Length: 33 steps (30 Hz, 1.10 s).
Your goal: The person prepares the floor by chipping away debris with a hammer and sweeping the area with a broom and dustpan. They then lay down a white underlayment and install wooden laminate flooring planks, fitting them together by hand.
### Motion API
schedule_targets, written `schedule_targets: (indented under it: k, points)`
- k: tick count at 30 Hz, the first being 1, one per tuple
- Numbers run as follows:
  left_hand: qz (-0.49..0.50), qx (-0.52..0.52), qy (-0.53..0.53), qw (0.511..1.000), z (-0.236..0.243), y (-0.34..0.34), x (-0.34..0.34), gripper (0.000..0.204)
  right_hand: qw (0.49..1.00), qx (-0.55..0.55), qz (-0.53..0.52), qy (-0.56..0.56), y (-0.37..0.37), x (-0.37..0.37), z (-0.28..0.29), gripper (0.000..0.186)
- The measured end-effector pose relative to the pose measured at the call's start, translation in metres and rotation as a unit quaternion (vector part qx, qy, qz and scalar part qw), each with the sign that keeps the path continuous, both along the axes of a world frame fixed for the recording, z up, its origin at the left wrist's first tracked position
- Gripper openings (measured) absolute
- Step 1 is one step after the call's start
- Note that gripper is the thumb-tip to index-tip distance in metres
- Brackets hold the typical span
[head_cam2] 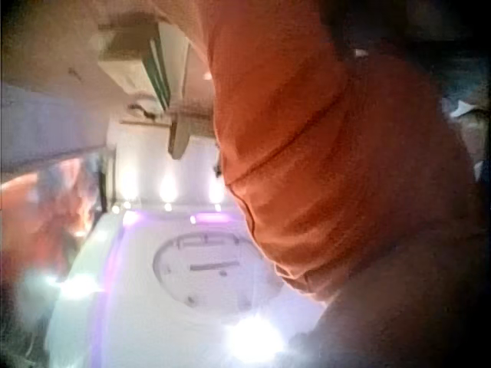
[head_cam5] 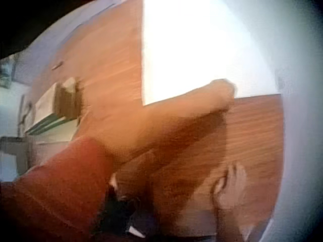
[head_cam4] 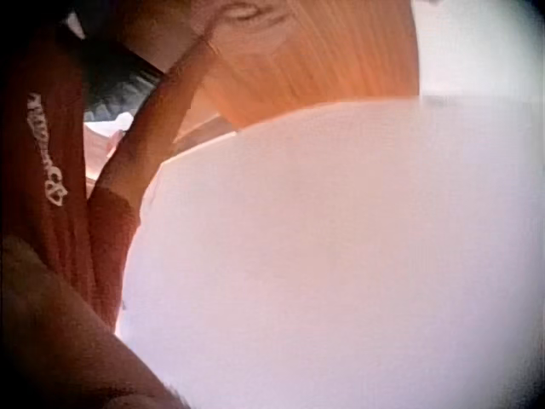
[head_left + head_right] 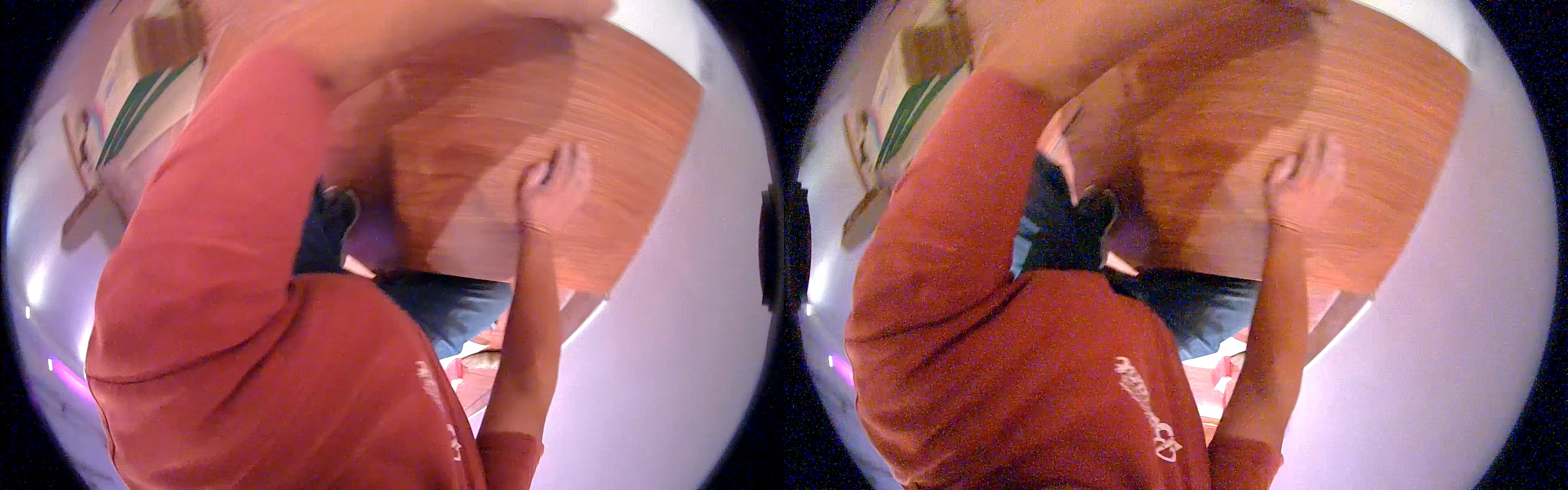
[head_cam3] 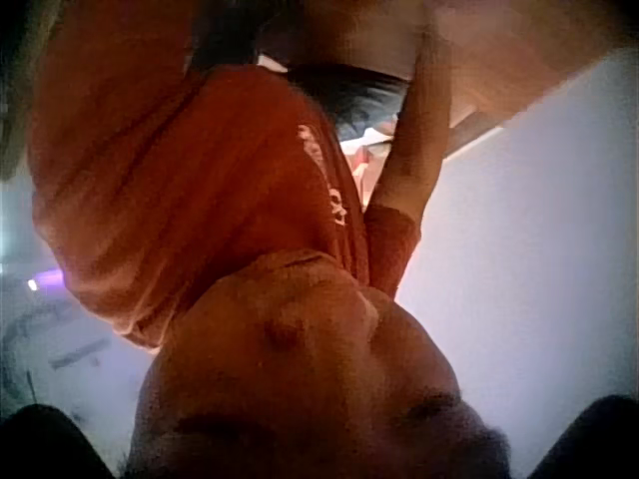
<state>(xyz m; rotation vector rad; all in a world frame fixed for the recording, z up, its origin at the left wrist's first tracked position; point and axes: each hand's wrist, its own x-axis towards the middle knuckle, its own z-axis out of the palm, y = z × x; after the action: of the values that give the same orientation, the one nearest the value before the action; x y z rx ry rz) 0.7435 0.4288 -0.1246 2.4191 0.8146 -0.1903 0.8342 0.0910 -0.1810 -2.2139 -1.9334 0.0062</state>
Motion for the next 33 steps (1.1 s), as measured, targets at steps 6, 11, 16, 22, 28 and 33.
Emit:
schedule_targets:
  k: [6,11,16,22,28,33]
  points:
    - [0.069,-0.021,0.111,0.991,0.022,-0.022,-0.005,0.024,0.995,-0.034,-0.032,0.084,-0.012,-0.01,-0.001,0.051]
    - [0.043,0.094,0.023,0.994,-0.025,-0.03,-0.004,0.037,0.992,-0.018,-0.029,0.123,-0.019,-0.011,0.002,0.054]
    - [0.11,0.115,-0.073,0.985,-0.031,-0.043,0.045,0.036,0.988,-0.008,-0.033,0.149,-0.018,-0.009,0.005,0.054]
    - [0.233,0.06,-0.034,0.97,-0.022,-0.054,0.064,0.034,0.985,0.023,-0.034,0.17,-0.018,-0.008,0.01,0.054]
    - [0.053,0.242,0.022,0.969,-0.035,-0.056,0.066,0.026,0.985,0.028,-0.032,0.166,-0.016,-0.004,0.009,0.054]
    - [0.03,0.179,0.027,0.983,-0.054,-0.068,0.058,0.031,0.991,-0.004,-0.045,0.127,-0.021,-0.018,-0.008,0.051]
